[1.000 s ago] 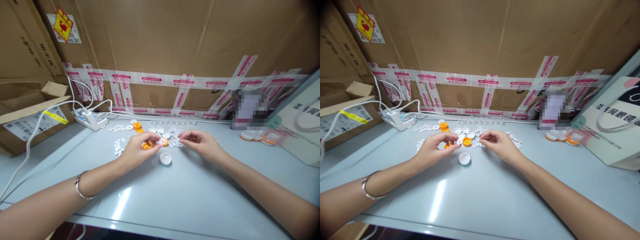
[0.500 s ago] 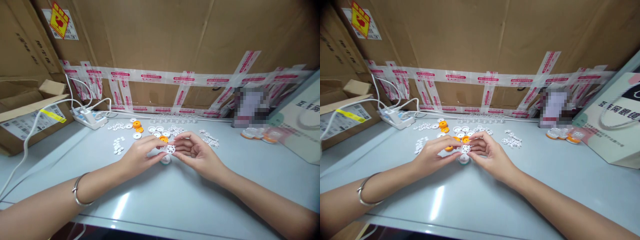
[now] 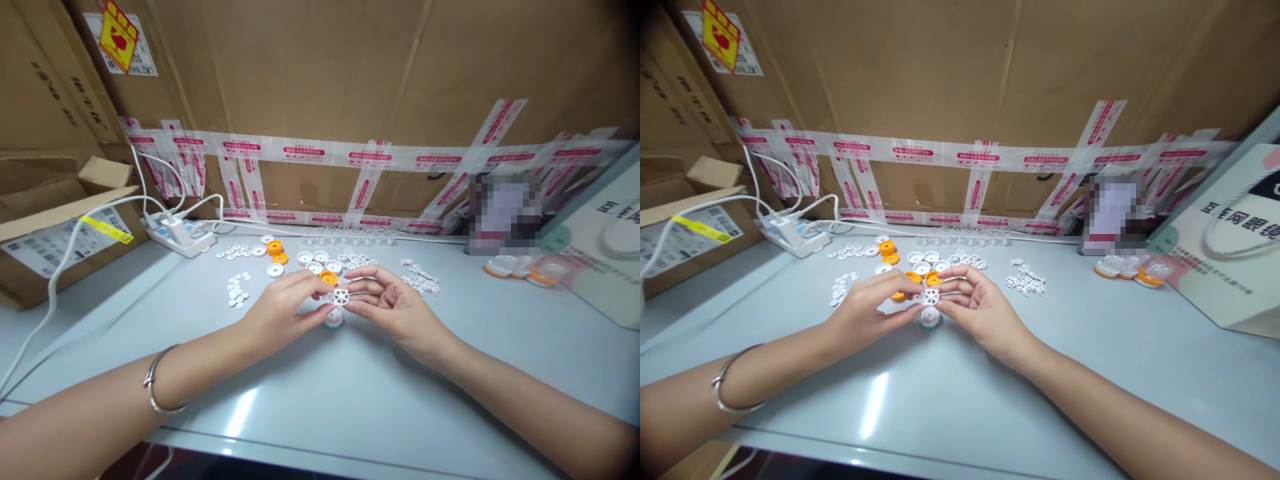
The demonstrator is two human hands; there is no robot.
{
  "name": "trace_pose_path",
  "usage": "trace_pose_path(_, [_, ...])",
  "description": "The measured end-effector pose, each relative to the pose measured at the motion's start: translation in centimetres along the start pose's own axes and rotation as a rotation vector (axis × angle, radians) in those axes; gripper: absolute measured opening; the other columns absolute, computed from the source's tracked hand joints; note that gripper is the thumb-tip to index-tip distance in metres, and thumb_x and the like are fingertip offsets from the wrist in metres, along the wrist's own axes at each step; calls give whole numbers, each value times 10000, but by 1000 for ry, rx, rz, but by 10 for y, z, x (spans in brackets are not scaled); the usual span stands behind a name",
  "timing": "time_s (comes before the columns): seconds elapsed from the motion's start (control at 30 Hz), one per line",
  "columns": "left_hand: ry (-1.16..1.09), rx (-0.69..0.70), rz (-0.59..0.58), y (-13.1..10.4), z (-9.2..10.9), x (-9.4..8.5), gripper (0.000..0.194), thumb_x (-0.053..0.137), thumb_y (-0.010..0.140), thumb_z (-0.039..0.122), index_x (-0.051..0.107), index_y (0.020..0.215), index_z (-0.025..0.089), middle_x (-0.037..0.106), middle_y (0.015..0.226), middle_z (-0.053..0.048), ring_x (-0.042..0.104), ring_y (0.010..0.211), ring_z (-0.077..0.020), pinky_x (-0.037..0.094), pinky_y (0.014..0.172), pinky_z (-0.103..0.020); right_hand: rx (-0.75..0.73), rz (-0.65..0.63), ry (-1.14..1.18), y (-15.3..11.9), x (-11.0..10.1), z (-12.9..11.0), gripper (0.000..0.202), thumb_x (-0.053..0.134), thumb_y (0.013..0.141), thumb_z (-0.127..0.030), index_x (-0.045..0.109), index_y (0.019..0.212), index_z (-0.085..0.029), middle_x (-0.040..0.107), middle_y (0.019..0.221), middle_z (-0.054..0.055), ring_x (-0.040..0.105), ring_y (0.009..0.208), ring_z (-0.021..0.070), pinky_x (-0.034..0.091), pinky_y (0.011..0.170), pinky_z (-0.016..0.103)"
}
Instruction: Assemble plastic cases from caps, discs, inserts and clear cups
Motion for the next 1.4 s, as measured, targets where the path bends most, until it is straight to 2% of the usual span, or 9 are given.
trace_pose_path(0.23, [18, -11, -11, 1, -2, -1, 62, 579, 811, 162, 583, 872, 151, 615, 759, -26, 568, 696, -121, 456, 638, -224, 36, 6, 27, 1, -2, 4, 374, 722, 677, -259, 528, 995, -223, 645, 926, 12, 639, 832, 128, 505, 794, 280])
trace_pose_path(0.47, [5, -1, -22, 0, -1, 1, 79, 567, 827, 179, 587, 902, 165, 631, 783, -28, 575, 711, -121, 461, 659, -227, 48, 18, 10, -1, 3, 4, 322, 725, 678, -289, 559, 941, -207, 661, 947, 27, 641, 826, 136, 506, 800, 290])
trace_pose_path(0.8, [3, -75, -13, -1, 1, 3, 47, 580, 808, 206, 561, 820, 165, 607, 740, -22, 558, 678, -123, 457, 632, -234, 39, 61, 33, -2, 6, 5, 292, 742, 648, -297, 584, 879, -211, 664, 878, 11, 637, 809, 145, 502, 771, 291])
trace_pose_path(1.0, [10, -126, -16, -1, 2, 4, 82, 604, 771, 191, 525, 780, 167, 582, 728, -7, 553, 679, -124, 441, 633, -239, 46, 54, 84, -3, 5, 9, 272, 743, 658, -277, 603, 884, -218, 638, 915, -8, 625, 761, 106, 496, 747, 255])
trace_pose_path(1.4, [6, -47, -38, -1, -1, 1, 50, 578, 808, 189, 554, 848, 171, 609, 776, -25, 559, 726, -137, 437, 672, -254, 76, 54, 115, -2, 4, 9, 284, 753, 641, -295, 622, 879, -215, 666, 865, 5, 638, 776, 130, 503, 767, 283])
Point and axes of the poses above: each hand's wrist, its own y-axis towards the middle knuckle, its own x-axis out of the palm, z = x × y, the point moved 1 cm from there along y, towards the middle knuckle
